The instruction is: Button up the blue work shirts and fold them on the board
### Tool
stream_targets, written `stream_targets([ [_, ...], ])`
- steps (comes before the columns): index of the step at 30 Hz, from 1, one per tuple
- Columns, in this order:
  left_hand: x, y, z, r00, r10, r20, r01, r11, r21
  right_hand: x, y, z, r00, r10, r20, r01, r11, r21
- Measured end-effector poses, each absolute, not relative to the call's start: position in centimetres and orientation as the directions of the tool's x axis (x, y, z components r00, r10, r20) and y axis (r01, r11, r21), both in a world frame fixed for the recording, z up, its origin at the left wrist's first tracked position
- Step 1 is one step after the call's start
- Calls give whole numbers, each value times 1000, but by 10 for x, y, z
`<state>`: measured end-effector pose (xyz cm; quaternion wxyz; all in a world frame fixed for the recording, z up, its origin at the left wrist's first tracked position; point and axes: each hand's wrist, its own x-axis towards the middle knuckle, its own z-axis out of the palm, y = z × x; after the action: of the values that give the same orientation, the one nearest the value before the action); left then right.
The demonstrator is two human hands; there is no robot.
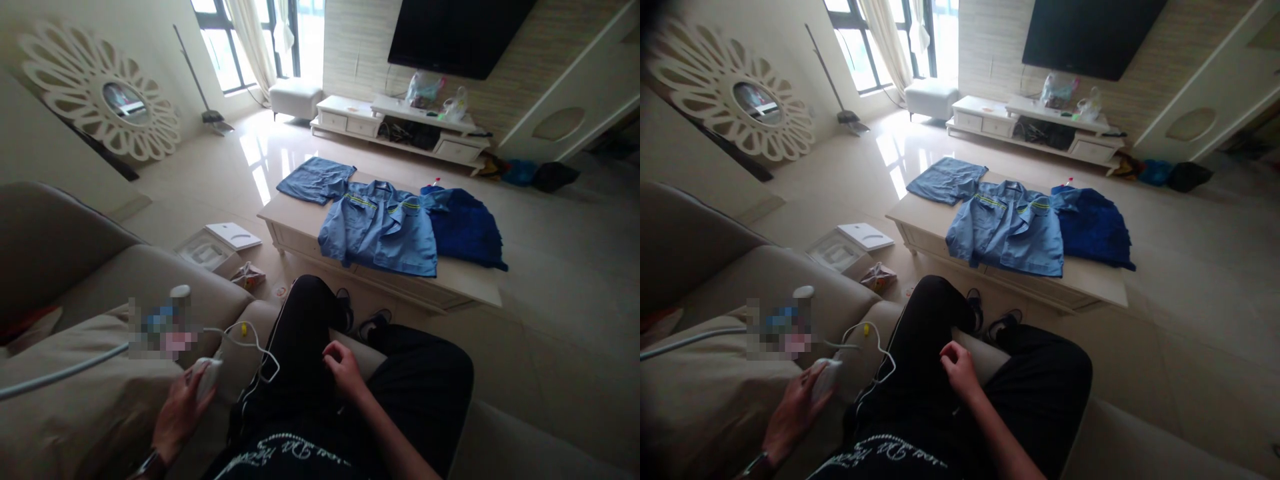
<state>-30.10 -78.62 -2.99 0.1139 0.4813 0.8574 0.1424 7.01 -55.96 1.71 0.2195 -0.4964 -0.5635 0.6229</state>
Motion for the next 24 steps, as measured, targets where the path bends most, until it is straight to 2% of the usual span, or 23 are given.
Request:
stream_targets([
  [4, -295, -833, -24, -622, 778, -84, 722, 612, 322, 82, -565, 5, -406, 828, -388, 271, -296, -916],
  [11, -282, -837, -29, -701, 703, -119, 569, 652, 501, 93, -566, 4, -453, 808, -377, 285, -269, -920],
  [14, -284, -824, -16, -763, 623, -174, 431, 691, 581, 99, -565, 8, -447, 814, -370, 297, -255, -920],
  [16, -288, -813, -3, -809, 515, -284, 226, 719, 657, 102, -566, 8, -439, 819, -369, 300, -253, -920],
  [19, -292, -792, 22, -728, 380, -571, -274, 602, 750, 107, -569, 7, -424, 833, -356, 291, -247, -924],
  [21, -292, -776, 40, -579, 378, -722, -565, 453, 690, 109, -571, 5, -418, 840, -347, 285, -242, -928],
  [24, -290, -752, 64, -449, 399, -799, -725, 360, 587, 109, -575, 5, -423, 836, -351, 295, -239, -925],
])
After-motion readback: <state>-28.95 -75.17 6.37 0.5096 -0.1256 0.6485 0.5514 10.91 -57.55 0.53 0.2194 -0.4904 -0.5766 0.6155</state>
